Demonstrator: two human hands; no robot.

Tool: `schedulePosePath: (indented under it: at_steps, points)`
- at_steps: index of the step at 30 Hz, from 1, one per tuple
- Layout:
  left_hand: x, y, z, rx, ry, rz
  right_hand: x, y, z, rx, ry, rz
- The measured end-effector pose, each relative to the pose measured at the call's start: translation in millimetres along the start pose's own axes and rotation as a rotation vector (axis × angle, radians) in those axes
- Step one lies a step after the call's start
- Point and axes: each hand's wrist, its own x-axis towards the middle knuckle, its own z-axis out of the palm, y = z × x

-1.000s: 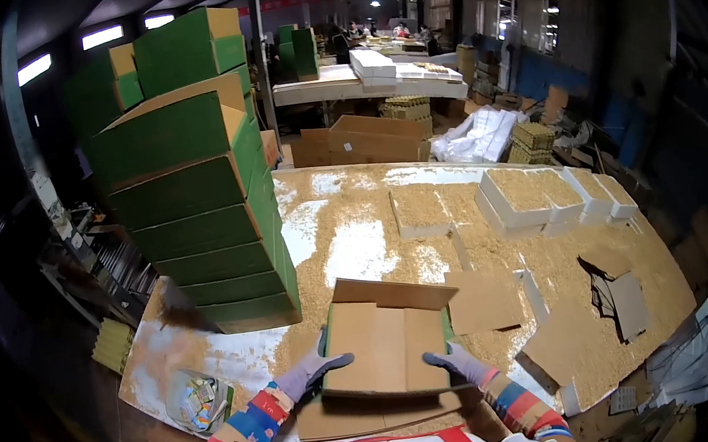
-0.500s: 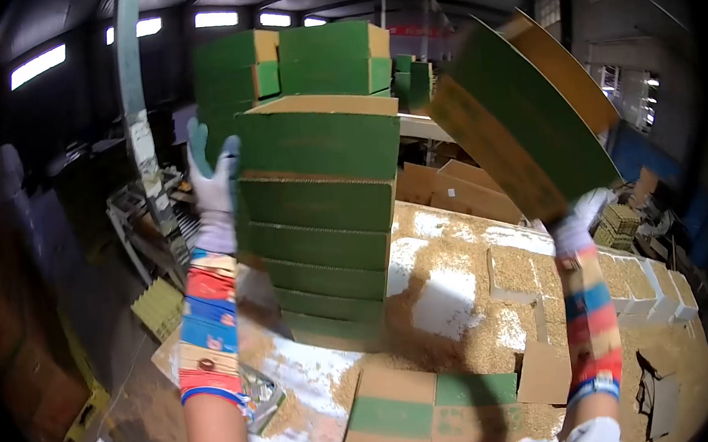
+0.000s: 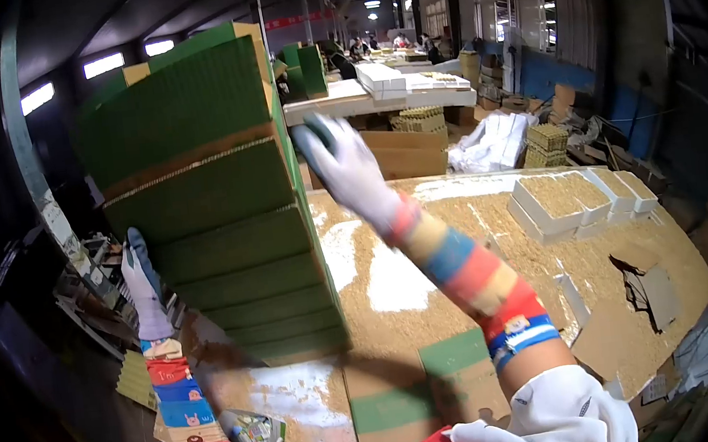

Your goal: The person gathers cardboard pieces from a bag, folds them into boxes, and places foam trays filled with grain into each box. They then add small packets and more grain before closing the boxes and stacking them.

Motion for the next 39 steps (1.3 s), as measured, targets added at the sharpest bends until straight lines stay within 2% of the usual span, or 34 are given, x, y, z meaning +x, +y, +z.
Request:
schedulePosePath:
  at_steps: [1,2,3,4,5,6,7,8,9,10,12,13,14,15,18,19,22,25,28,30,32,33,34,36,37,39]
  points:
    - [-14.6,39.0,11.5,0.027,-0.007,-0.011,-45.8,-11.2,-7.6,0.174,0.009,0.025]
    - [-22.2,5.4,14.4,-0.261,0.061,-0.053,-108.7,-43.7,-39.4,0.326,-0.223,0.244]
    - [-51.5,41.7,26.6,-0.151,0.143,0.081,-161.3,-69.4,-74.2,0.584,-0.615,0.564]
    - [-88.3,87.3,49.1,-0.038,0.223,0.220,-227.7,-94.3,-109.2,0.400,-0.873,0.428]
    - [-122.3,101.9,61.3,0.040,0.159,0.333,-293.9,-119.3,-144.3,0.230,-1.101,0.236]
    - [-159.4,113.0,68.1,0.118,0.093,0.449,-331.6,-140.2,-190.6,0.196,-1.432,0.253]
    - [-199.2,110.5,84.4,-0.054,-0.044,0.409,-399.6,-160.1,-219.1,0.020,-1.513,0.164]
    - [-240.5,107.8,94.1,-0.154,-0.284,0.247,-437.5,-172.6,-235.6,-0.173,-1.420,0.025]
    - [-271.6,104.1,97.2,0.344,-0.534,0.462,-434.9,-178.4,-253.3,-0.109,-1.381,0.148]
    - [-309.8,96.0,112.2,0.223,-0.766,0.227,-432.3,-180.6,-261.8,-0.106,-1.394,0.157]
    - [-359.4,112.9,128.7,0.179,-1.258,0.075,-418.6,-192.9,-270.7,-0.081,-1.423,0.189]
    - [-363.7,134.1,132.1,0.248,-1.461,0.211,-382.3,-187.2,-276.7,-0.013,-1.508,0.165]
    - [-364.8,152.8,132.1,0.316,-1.660,0.354,-360.7,-176.0,-283.4,0.065,-1.440,0.163]
    - [-370.1,149.5,130.9,0.373,-1.740,0.448,-343.1,-165.0,-289.1,0.142,-1.372,0.160]
    - [-339.4,153.9,128.3,0.389,-1.988,0.092,-285.7,-128.1,-300.0,0.206,-1.217,0.168]
    - [-331.7,158.0,128.6,0.428,-2.000,0.089,-275.4,-119.0,-298.8,0.195,-1.215,0.147]
    - [-327.5,171.3,124.3,0.551,-1.976,0.286,-279.7,-123.4,-293.6,0.239,-1.198,0.139]
    - [-323.9,184.2,115.0,0.560,-1.915,0.378,-266.6,-133.5,-295.0,0.214,-1.119,0.145]
    - [-293.0,210.8,104.2,0.421,-1.805,0.224,-220.7,-131.3,-305.1,-0.013,-0.979,0.203]
    - [-261.6,234.0,100.4,0.298,-1.779,0.113,-189.3,-129.7,-311.8,-0.028,-0.938,0.215]
    - [-236.4,255.7,99.1,0.097,-1.858,-0.209,-166.2,-123.8,-314.3,0.015,-0.920,0.209]
    - [-238.8,244.6,99.2,0.016,-1.888,-0.151,-172.8,-116.7,-305.2,0.062,-0.868,0.201]
    - [-230.9,250.5,101.2,0.107,-1.986,-0.242,-186.9,-108.4,-290.3,0.123,-0.909,0.210]
    - [-245.3,220.5,98.2,0.071,-1.885,-0.293,-215.2,-96.5,-260.4,0.242,-0.991,0.231]
    - [-256.0,192.6,99.1,0.054,-1.836,-0.313,-216.7,-99.9,-252.3,0.123,-0.954,0.157]
    - [-265.3,144.0,107.0,0.030,-1.733,-0.325,-207.2,-114.2,-251.4,-0.009,-0.959,0.178]
